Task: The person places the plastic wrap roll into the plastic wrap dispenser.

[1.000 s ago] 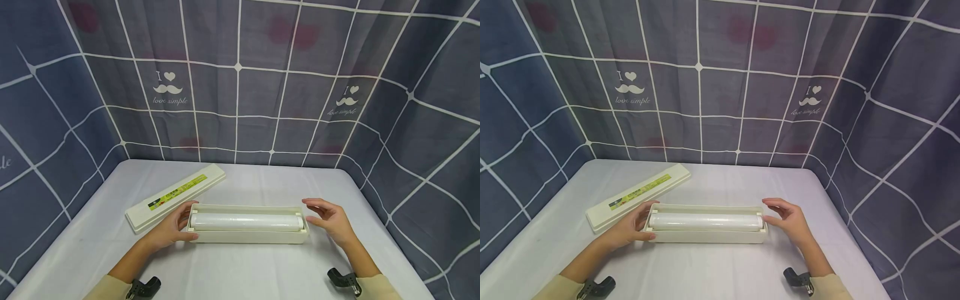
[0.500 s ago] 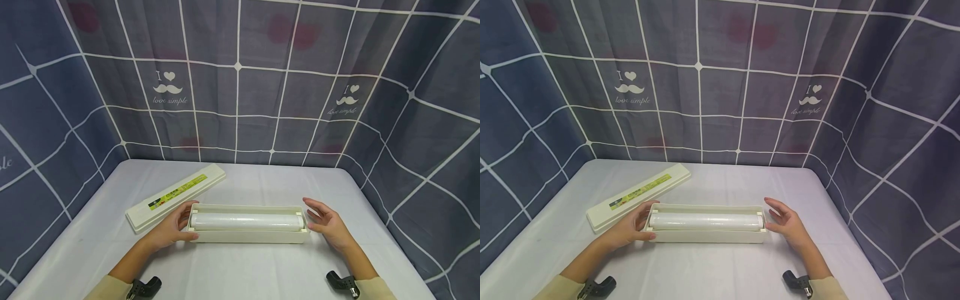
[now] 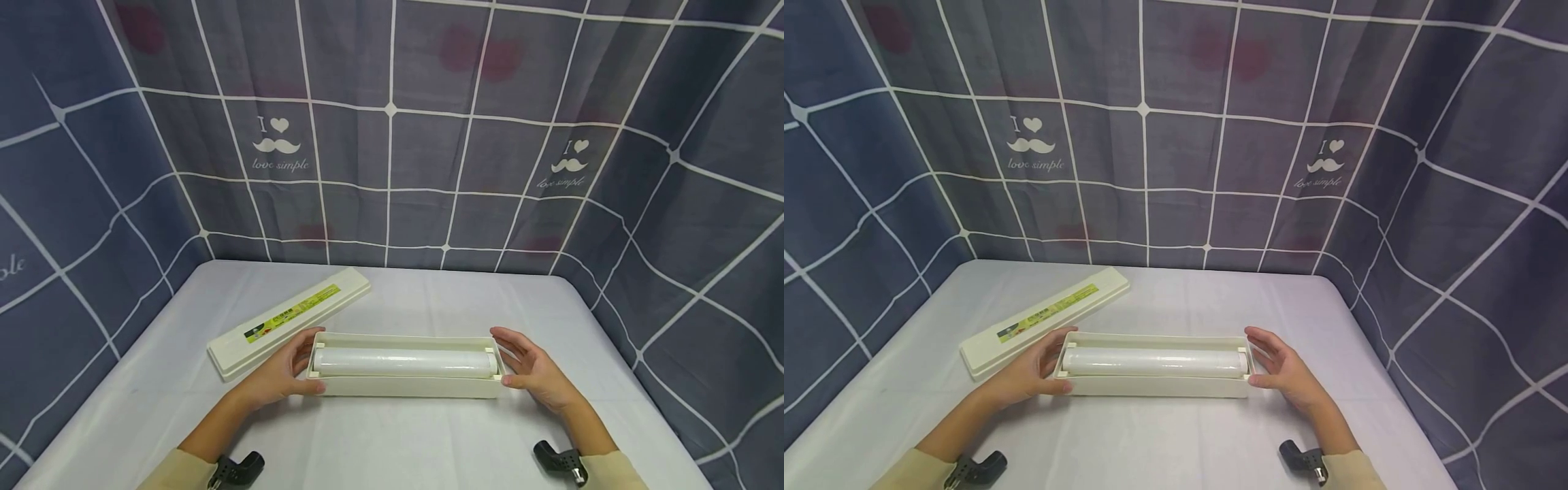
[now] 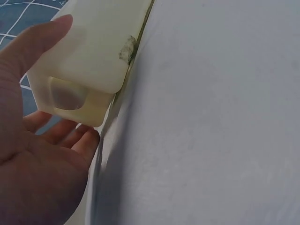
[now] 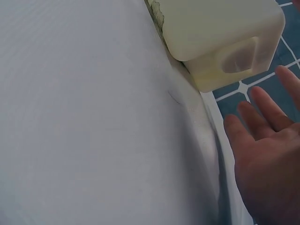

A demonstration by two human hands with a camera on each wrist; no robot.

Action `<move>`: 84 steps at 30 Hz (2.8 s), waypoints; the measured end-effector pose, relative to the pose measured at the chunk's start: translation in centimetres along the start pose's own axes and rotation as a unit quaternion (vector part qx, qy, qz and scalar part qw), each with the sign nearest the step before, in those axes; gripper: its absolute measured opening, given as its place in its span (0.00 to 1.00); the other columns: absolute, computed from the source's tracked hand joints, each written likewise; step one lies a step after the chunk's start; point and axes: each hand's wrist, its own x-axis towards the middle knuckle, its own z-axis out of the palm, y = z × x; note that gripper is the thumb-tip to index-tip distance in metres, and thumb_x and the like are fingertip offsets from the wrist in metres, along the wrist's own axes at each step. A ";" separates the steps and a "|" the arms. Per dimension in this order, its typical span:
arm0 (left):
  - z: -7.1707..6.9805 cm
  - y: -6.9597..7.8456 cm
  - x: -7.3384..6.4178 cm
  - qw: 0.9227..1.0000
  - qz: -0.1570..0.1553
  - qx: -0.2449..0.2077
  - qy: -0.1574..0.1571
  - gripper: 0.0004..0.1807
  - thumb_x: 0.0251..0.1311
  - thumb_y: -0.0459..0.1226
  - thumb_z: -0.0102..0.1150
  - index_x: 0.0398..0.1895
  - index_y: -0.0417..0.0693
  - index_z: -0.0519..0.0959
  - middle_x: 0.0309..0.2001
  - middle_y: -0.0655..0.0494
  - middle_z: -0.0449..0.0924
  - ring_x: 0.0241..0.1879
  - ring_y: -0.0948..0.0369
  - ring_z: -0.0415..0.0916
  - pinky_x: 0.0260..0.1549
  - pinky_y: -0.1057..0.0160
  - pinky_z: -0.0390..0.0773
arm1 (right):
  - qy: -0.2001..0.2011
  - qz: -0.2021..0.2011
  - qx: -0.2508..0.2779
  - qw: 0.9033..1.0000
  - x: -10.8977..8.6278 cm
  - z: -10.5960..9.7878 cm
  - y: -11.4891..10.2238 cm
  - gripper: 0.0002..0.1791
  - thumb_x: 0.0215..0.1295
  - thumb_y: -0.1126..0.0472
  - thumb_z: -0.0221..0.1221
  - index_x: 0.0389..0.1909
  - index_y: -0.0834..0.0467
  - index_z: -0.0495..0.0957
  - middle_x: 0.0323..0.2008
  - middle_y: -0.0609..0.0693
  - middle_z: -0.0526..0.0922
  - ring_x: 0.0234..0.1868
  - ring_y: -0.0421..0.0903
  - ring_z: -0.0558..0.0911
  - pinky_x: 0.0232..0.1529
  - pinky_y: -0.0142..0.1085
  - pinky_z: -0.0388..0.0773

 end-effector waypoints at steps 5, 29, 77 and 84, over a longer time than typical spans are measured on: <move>-0.3 0.0 -0.2 1.000 0.011 0.021 0.006 0.62 0.47 0.31 0.80 0.81 0.37 0.47 0.74 0.35 0.59 0.75 0.38 0.56 0.67 0.80 0.62 | -0.001 0.013 -0.026 1.000 0.2 -0.1 0.2 0.51 0.54 0.78 0.69 0.76 0.73 0.51 0.75 0.49 0.66 0.74 0.37 0.66 0.73 0.26 0.65; -3.6 0.7 -3.3 0.992 0.014 0.094 0.088 0.51 0.56 0.35 0.75 0.78 0.36 0.55 0.75 0.33 0.58 0.76 0.52 0.60 0.65 0.82 0.64 | -0.022 0.063 -0.036 0.997 0.7 0.2 0.1 0.58 0.49 0.75 0.74 0.79 0.68 0.49 0.73 0.63 0.65 0.69 0.35 0.73 0.67 0.23 0.70; -7.9 1.5 -7.3 0.945 -0.005 0.267 0.188 0.49 0.50 0.39 0.80 0.74 0.38 0.63 0.70 0.34 0.63 0.68 0.29 0.64 0.54 0.93 0.57 | -0.027 0.075 -0.008 0.997 0.9 0.3 0.3 0.55 0.51 0.75 0.72 0.76 0.74 0.49 0.71 0.56 0.69 0.68 0.33 0.74 0.64 0.26 0.75; -9.0 1.4 -7.2 0.927 -0.033 0.321 0.191 0.50 0.50 0.45 0.81 0.74 0.40 0.65 0.68 0.34 0.67 0.65 0.34 0.69 0.53 0.79 0.69 | -0.025 0.082 -0.008 0.996 0.9 0.3 0.2 0.56 0.51 0.76 0.72 0.76 0.74 0.48 0.71 0.53 0.69 0.68 0.34 0.74 0.63 0.28 0.77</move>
